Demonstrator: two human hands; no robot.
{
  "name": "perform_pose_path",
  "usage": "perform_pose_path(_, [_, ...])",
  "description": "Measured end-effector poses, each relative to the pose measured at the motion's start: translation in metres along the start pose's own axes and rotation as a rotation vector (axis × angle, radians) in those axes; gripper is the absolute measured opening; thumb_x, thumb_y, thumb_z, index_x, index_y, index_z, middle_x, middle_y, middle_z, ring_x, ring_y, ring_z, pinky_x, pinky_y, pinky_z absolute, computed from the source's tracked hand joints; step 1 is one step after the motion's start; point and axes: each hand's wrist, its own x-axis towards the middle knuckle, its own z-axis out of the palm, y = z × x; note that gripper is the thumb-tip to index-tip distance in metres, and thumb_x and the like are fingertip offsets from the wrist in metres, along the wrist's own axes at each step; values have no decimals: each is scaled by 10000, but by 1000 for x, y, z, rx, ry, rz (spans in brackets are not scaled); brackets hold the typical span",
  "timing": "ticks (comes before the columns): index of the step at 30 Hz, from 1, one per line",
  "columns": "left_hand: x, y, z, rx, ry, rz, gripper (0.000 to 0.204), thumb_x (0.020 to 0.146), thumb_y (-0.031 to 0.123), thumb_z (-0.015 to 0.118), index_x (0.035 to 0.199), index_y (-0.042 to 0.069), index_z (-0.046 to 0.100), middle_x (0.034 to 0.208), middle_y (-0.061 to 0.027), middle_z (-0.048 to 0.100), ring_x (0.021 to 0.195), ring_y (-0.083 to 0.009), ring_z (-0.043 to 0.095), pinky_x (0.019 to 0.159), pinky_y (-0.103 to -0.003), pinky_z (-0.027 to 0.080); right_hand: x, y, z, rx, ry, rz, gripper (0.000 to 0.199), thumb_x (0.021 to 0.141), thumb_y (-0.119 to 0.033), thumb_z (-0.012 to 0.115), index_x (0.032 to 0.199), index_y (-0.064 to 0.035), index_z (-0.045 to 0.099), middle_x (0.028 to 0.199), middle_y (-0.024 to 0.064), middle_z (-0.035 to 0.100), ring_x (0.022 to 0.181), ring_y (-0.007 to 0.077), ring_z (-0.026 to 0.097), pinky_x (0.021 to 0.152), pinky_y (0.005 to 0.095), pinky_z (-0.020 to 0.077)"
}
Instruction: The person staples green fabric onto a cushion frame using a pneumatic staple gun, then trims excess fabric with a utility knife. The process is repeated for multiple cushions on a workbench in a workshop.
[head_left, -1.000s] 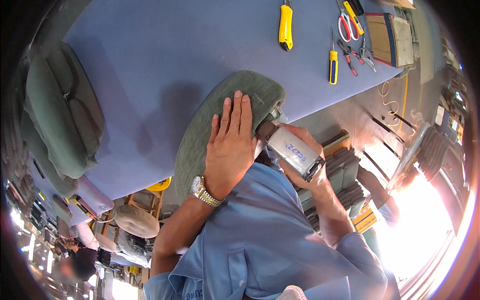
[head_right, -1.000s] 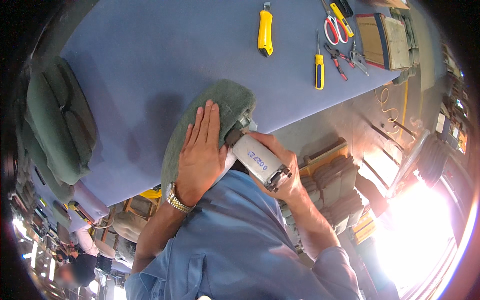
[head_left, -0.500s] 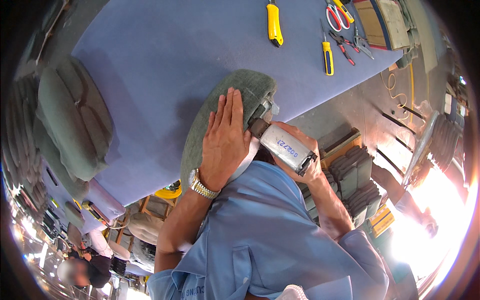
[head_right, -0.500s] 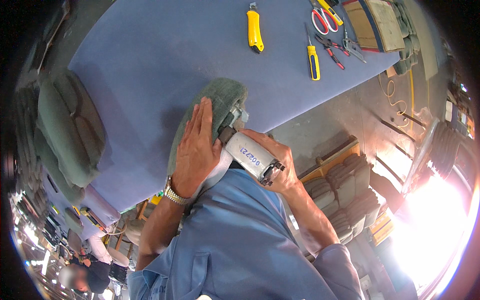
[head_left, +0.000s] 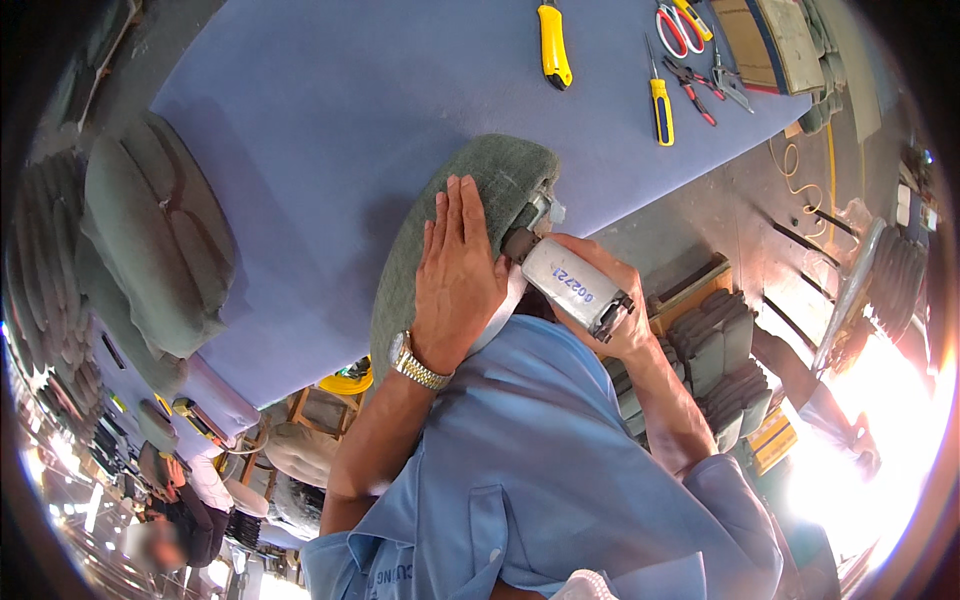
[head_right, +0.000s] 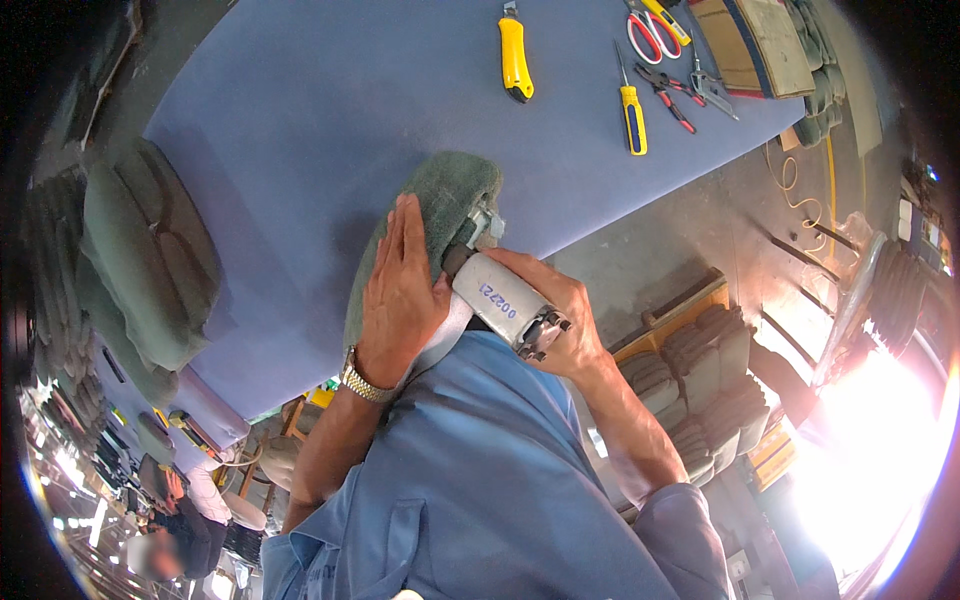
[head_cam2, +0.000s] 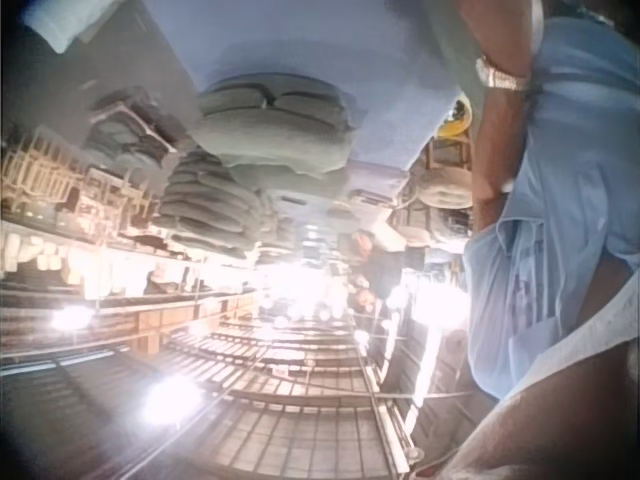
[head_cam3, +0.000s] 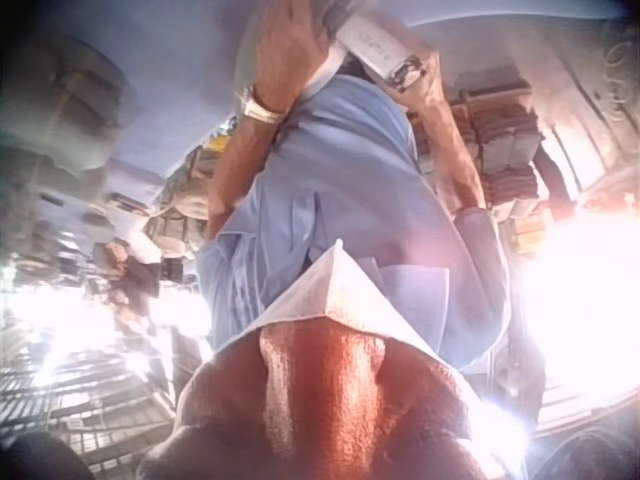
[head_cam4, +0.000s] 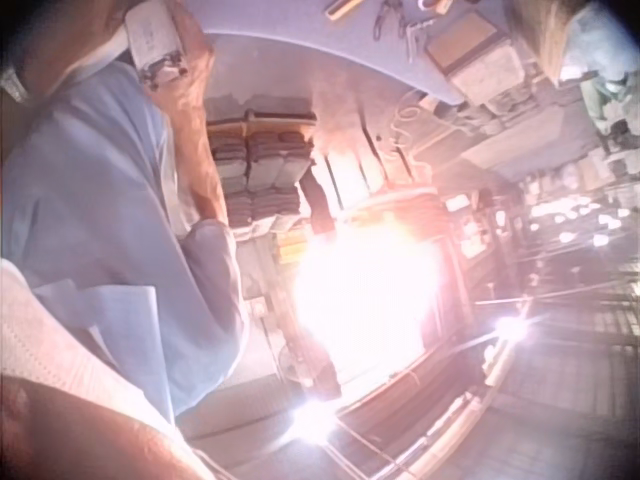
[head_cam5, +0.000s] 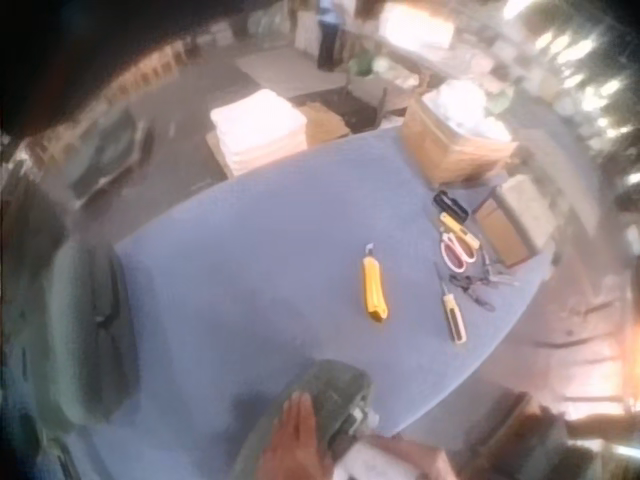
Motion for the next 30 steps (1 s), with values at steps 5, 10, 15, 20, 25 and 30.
perform_pose_path(5, [1,3,-3,22,-37,-7,965,794,68,760,1587,-75,230,1587,-327,367,1475,-457,395,1190,-539,384,-7,4,-1,22,-32,11,659,743,-77,825,1366,-2,626,1245,174,719,1083,307,732,947,381,564])
perform_pose_path(10, [0,3,-5,-1,-44,-5,959,785,37,741,1586,-78,227,1582,-315,385,1477,-441,400,1195,-525,386,-6,9,-3,88,-68,-6,648,743,-65,801,1363,-7,622,1239,178,719,1068,286,737,933,369,564])
perform_pose_path(15, [5,2,-3,1,1,13,971,751,-49,716,1586,-83,221,1560,-325,409,1454,-453,422,1182,-495,415,8,-11,-3,58,-96,86,633,741,-48,793,1348,-17,616,1193,165,728,1047,262,741,907,345,558])
perform_pose_path(20, [10,-3,-15,-16,5,-38,863,831,92,708,1545,-116,270,1498,-345,477,1385,-475,500,1108,-545,471,16,-19,10,73,-40,44,627,725,-18,786,1331,-31,626,1150,148,737,1031,276,743,890,338,556])
perform_pose_path(25, [20,-3,-40,10,-6,-11,739,845,108,709,1450,-134,361,1310,-358,592,1131,-491,640,912,-538,557,33,-30,14,57,42,-122,614,685,6,775,1287,-37,659,1169,162,733,1051,337,733,919,379,563])
perform_pose_path(30, [45,10,-47,24,144,101,665,859,127,714,1400,-114,412,1079,-305,704,926,-481,705,752,-556,573,48,-28,-1,61,112,-129,571,713,-33,813,1265,-21,668,1156,155,745,1059,274,738,946,374,557])
